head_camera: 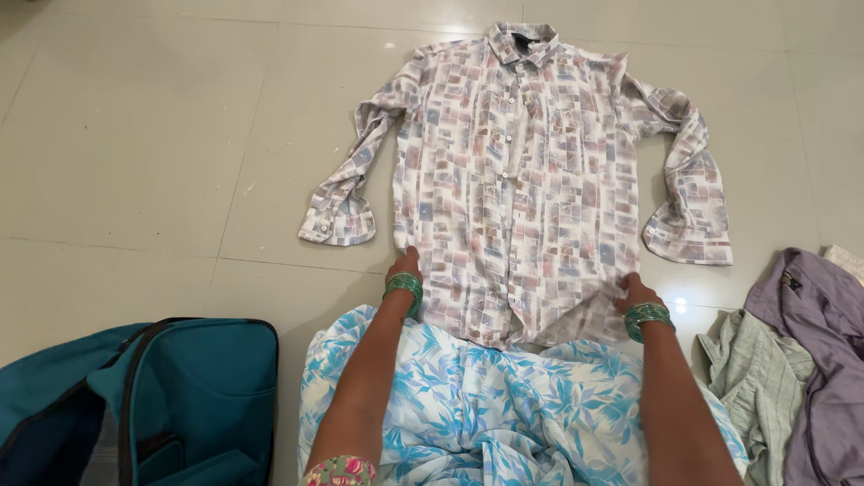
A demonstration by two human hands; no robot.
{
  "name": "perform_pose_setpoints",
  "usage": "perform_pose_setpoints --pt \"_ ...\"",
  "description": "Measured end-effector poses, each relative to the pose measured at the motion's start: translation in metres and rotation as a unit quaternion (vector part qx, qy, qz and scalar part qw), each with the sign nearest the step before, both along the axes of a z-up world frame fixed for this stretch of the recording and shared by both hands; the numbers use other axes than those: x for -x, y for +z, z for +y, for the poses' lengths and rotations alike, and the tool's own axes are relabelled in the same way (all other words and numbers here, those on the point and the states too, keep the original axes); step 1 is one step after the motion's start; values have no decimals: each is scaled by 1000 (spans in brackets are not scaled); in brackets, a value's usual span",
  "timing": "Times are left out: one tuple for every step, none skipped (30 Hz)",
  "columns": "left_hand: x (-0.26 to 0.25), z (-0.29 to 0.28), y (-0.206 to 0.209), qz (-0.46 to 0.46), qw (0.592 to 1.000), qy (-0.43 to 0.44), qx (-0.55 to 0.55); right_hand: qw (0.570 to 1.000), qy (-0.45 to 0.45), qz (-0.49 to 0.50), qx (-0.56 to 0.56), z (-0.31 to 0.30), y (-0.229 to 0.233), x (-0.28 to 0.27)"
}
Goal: The person takes a patterned shirt from a teal bag, lays it flat on the floor, and buttons it up. They then fold the shirt neatly and place it back into the bag.
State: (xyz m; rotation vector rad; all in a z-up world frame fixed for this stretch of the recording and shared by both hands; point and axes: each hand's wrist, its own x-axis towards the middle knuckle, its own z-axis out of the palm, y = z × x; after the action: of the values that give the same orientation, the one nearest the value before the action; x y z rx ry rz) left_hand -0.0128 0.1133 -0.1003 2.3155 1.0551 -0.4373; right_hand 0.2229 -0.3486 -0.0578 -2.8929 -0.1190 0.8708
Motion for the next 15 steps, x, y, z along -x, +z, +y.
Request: perform_pose_setpoints --pt "-1 1 -1 17 999 -29 -17 999 34 19 17 -2 2 -1" --pt "0 1 1 47 996 -63 -32 996 69 38 34 -4 5 -2" --pt "0 -1 6 89 990 -106 -39 992 102 58 52 -5 6 -2" --pt "1 -3 13 132 978 -153 -47 984 128 71 100 -4 5 -2" --pt "2 -7 22 171 962 -205 -52 974 157 89 138 -4 4 0" --pt "4 -11 33 206 946 -246 -47 967 166 124 151 -6 3 4" --pt "7 -17 43 235 929 -284 -42 958 175 160 163 -9 3 7" --pt "9 -22 52 259 912 -317 -34 945 186 205 173 -13 3 11" --pt "9 -26 60 269 907 -323 -32 936 180 253 167 -18 6 13" --pt "9 -26 66 276 904 -325 -35 924 169 305 159 -24 8 15" --pt "7 -25 67 280 903 -325 -39 911 152 354 149 -31 10 16" --pt "5 -25 64 284 901 -325 -42 905 138 377 139 -37 12 16" --pt "4 -24 57 288 900 -325 -46 904 121 390 128 -43 16 12" --pt "3 -23 47 293 898 -325 -50 901 106 404 117 -46 20 7" --pt "-5 -20 36 212 930 -284 -102 919 105 361 119 -44 22 2"
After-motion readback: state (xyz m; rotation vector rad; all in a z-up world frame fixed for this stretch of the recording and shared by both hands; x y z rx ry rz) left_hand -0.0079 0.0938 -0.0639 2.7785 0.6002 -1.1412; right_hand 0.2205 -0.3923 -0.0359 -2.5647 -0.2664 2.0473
